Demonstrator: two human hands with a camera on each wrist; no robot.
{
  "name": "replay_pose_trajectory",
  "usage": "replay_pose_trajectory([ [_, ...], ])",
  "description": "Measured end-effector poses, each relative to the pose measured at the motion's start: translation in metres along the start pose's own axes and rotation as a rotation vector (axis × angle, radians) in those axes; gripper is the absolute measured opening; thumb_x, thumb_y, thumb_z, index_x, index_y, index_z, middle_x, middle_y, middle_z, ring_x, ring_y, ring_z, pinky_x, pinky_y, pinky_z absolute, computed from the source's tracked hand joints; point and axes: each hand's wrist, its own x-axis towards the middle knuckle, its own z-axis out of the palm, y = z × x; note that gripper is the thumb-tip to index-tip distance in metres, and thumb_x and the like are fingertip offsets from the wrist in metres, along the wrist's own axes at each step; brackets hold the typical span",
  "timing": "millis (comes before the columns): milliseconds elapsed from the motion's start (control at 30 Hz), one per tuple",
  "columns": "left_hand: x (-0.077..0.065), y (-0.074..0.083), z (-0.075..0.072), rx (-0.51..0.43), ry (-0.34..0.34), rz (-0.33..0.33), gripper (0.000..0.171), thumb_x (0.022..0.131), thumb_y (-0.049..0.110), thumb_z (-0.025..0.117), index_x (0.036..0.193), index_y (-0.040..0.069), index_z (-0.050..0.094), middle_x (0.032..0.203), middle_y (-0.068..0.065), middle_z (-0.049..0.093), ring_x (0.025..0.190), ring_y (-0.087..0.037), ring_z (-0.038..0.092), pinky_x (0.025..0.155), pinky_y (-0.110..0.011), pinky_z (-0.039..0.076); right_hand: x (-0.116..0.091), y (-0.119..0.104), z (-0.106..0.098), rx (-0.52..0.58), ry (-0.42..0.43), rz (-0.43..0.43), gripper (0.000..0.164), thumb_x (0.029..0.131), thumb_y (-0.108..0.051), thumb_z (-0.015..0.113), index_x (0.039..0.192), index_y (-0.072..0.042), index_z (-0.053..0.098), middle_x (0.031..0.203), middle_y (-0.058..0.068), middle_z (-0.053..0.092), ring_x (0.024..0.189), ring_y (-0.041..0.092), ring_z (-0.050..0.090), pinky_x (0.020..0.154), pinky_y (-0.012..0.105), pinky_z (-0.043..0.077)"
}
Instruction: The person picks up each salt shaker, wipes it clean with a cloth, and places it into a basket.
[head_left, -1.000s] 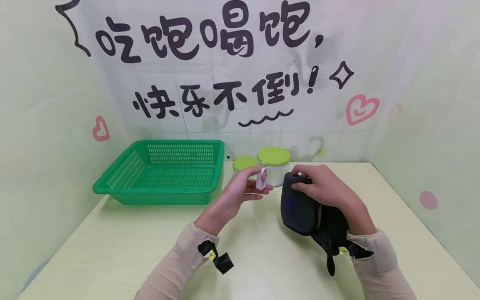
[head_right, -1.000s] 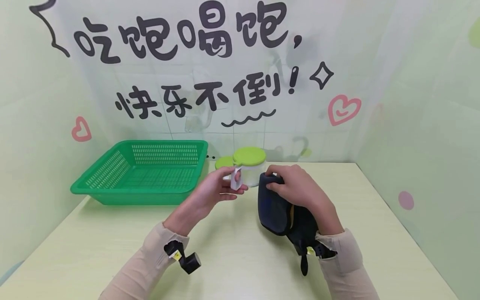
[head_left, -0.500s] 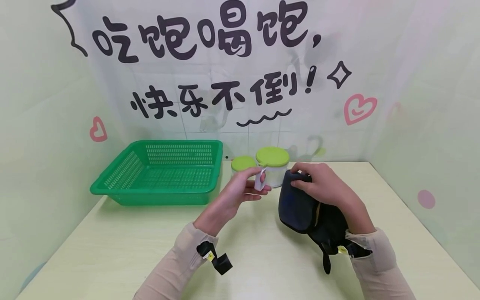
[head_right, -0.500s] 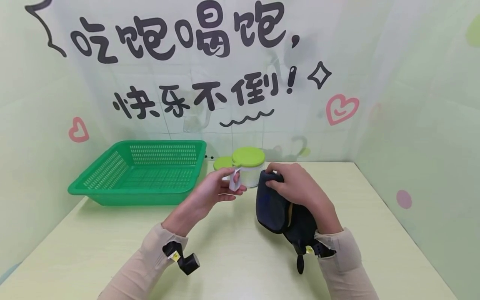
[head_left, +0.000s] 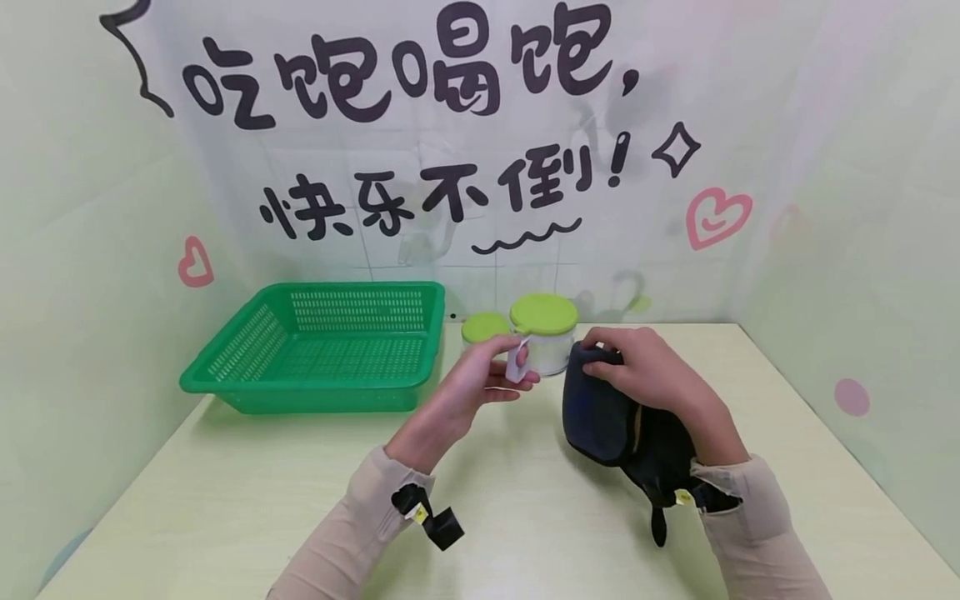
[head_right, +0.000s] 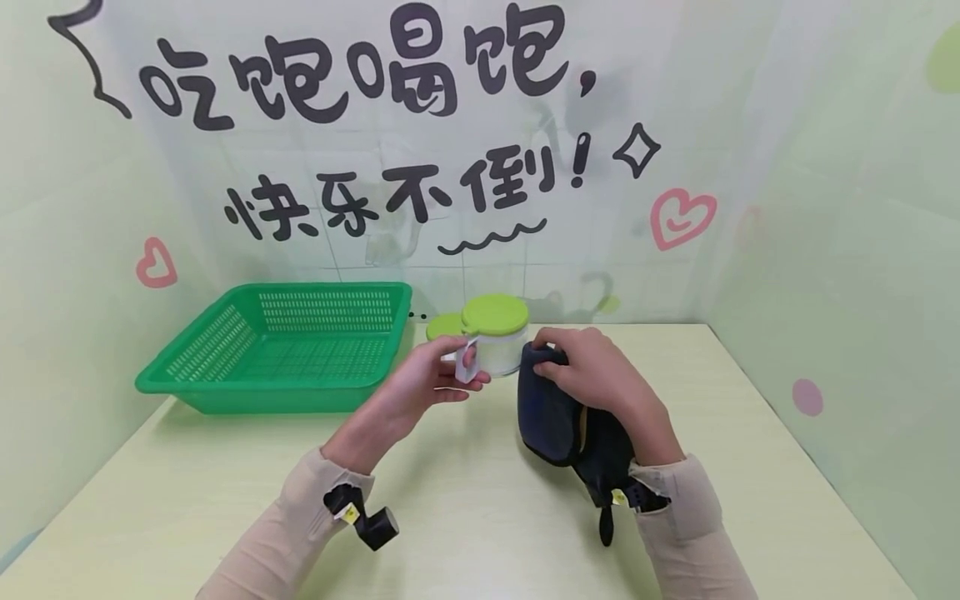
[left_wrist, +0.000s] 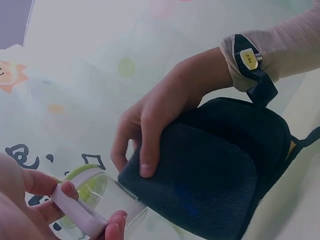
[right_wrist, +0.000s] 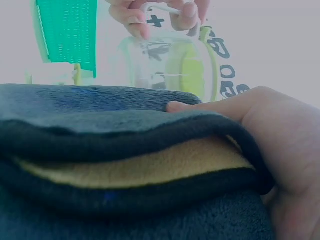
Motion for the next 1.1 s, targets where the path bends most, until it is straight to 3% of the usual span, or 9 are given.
replay_pose_trajectory([
  [133, 0.0005, -0.0014, 0.0007, 0.028, -0.002, 0.01, 0.029, 0.103, 0.037, 0.049, 0.088, 0.014, 0.059, 0.093, -0.009, 0.078, 0.082, -0.014, 0.071, 0.078, -0.028, 0.056, -0.0021, -0.0017, -0.0036, 0.015, 0.068, 0.007, 0.021, 0.096, -0.018, 0.071, 0.117, -0.012, 0.071, 0.107, 0.01, 0.076, 0.095, 0.028, 0.068, 0.09, 0.053, 0.056],
  [333, 0.0003, -0.0016, 0.0013, 0.028, -0.002, 0.012, 0.03, 0.103, 0.037, 0.05, 0.087, 0.014, 0.059, 0.092, -0.009, 0.078, 0.08, -0.013, 0.071, 0.077, -0.028, 0.056, -0.0023, -0.0022, -0.004, -0.031, 0.134, -0.019, 0.019, 0.095, -0.014, 0.073, 0.114, -0.011, 0.072, 0.102, 0.009, 0.077, 0.087, 0.024, 0.068, 0.085, 0.05, 0.057],
  [600, 0.0001, -0.0007, 0.0015, 0.013, -0.007, 0.003, 0.03, 0.104, 0.037, 0.048, 0.09, 0.013, 0.06, 0.092, -0.008, 0.078, 0.081, -0.014, 0.071, 0.085, -0.034, 0.057, 0.0007, 0.0007, 0.0023, -0.102, 0.033, 0.025, 0.021, 0.096, -0.015, 0.071, 0.116, -0.009, 0.072, 0.106, 0.01, 0.077, 0.089, 0.026, 0.068, 0.089, 0.052, 0.057],
  [767, -0.0003, -0.0009, 0.001, 0.009, -0.008, 0.01, 0.031, 0.104, 0.038, 0.048, 0.092, 0.012, 0.06, 0.092, -0.008, 0.078, 0.081, -0.014, 0.072, 0.08, -0.03, 0.056, 0.0006, 0.0006, 0.0033, -0.118, -0.011, 0.003, 0.02, 0.095, -0.015, 0.071, 0.115, -0.01, 0.073, 0.104, 0.009, 0.077, 0.087, 0.025, 0.068, 0.086, 0.051, 0.056],
  [1100, -0.0007, -0.0011, 0.0009, 0.025, 0.003, 0.015, 0.031, 0.102, 0.037, 0.047, 0.086, 0.014, 0.058, 0.093, -0.009, 0.078, 0.081, -0.016, 0.071, 0.081, -0.031, 0.056, -0.0031, -0.0038, -0.0034, -0.076, 0.16, -0.007, 0.018, 0.094, -0.014, 0.074, 0.112, -0.011, 0.073, 0.102, 0.009, 0.077, 0.088, 0.026, 0.07, 0.085, 0.051, 0.057],
])
